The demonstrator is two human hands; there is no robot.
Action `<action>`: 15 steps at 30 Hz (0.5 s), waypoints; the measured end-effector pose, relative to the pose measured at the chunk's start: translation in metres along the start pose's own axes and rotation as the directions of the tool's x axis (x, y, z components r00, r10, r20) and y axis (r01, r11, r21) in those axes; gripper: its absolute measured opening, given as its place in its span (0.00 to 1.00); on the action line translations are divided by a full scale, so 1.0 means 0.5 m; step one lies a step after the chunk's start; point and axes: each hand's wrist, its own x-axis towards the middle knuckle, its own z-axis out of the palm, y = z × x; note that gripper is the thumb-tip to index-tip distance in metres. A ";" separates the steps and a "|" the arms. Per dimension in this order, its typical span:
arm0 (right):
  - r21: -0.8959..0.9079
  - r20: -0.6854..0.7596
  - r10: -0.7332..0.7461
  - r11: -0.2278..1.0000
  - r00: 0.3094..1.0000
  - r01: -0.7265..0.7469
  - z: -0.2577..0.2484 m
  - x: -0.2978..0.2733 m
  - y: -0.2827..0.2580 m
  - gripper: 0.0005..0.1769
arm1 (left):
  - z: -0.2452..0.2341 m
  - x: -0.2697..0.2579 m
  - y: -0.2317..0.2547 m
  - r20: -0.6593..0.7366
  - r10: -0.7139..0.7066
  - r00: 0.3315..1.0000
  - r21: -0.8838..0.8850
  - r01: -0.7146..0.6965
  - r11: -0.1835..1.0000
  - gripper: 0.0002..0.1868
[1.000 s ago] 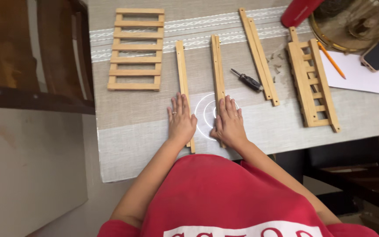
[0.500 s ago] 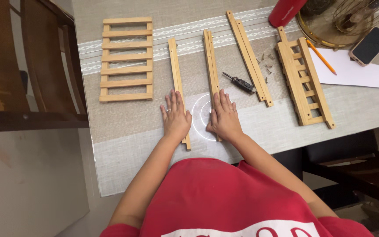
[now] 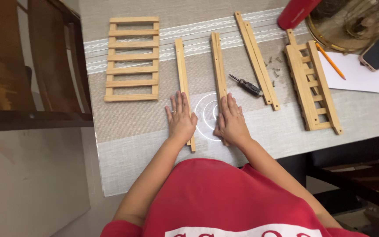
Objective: The person assembles a small wooden rack by joining two long side pieces with a slatted frame using screws and a screwdriver. They align the parts, insert screws, and tighten them to secure the structure.
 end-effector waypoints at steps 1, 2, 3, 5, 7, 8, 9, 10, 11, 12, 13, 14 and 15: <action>0.006 -0.002 -0.003 1.000 1.000 0.003 -0.001 0.000 0.000 0.40 | 0.000 0.000 0.000 -0.003 -0.002 1.000 -0.001 0.002 1.000 0.45; 0.006 -0.007 -0.007 1.000 1.000 0.007 -0.002 -0.001 0.000 0.41 | 0.000 0.001 0.000 -0.006 -0.003 1.000 -0.003 0.003 1.000 0.45; 0.007 -0.012 -0.011 1.000 1.000 0.011 -0.002 0.000 -0.001 0.41 | 0.000 0.003 -0.002 -0.009 -0.003 1.000 -0.004 0.003 1.000 0.45; 0.011 -0.018 -0.009 1.000 1.000 0.009 -0.002 -0.003 0.001 0.41 | 0.001 0.001 -0.005 -0.036 0.023 0.999 -0.071 -0.025 0.997 0.47; 0.024 -0.019 -0.003 1.000 1.000 0.003 0.000 -0.005 0.004 0.40 | -0.001 -0.004 -0.014 -0.064 0.033 0.997 -0.153 -0.042 0.987 0.46; 0.015 -0.019 -0.009 1.000 1.000 0.009 0.002 -0.002 0.005 0.40 | -0.005 -0.002 -0.022 -0.082 0.032 0.996 -0.198 -0.048 0.979 0.44; 0.007 -0.020 -0.015 1.000 1.000 0.016 0.003 -0.002 0.007 0.41 | -0.011 0.000 -0.030 -0.100 0.030 0.995 -0.243 -0.054 0.969 0.43; 0.000 -0.019 -0.024 1.000 1.000 0.024 0.004 -0.002 0.010 0.41 | -0.019 0.002 -0.041 -0.159 -0.005 0.987 -0.234 -0.033 0.972 0.40; 0.010 -0.034 -0.026 1.000 0.999 0.026 0.005 -0.001 0.013 0.40 | -0.028 0.005 -0.055 -0.217 -0.039 0.975 -0.226 -0.011 0.974 0.36; 0.022 -0.047 -0.028 0.999 0.999 0.029 0.007 -0.002 0.016 0.39 | -0.039 0.008 -0.071 -0.273 -0.075 0.959 -0.218 0.014 0.976 0.33; 0.035 -0.059 -0.030 0.999 0.998 0.032 0.009 -0.002 0.020 0.38 | -0.053 0.019 -0.089 -0.318 -0.077 0.945 -0.137 0.034 0.990 0.34; 0.020 -0.088 -0.056 0.998 0.995 0.058 0.011 0.000 0.023 0.37 | -0.070 0.039 -0.108 -0.362 -0.073 0.929 -0.055 0.057 0.997 0.34; 0.005 -0.116 -0.083 0.996 0.990 0.084 0.013 0.002 0.026 0.36 | -0.084 0.055 -0.125 -0.405 -0.066 0.912 0.026 0.083 0.996 0.35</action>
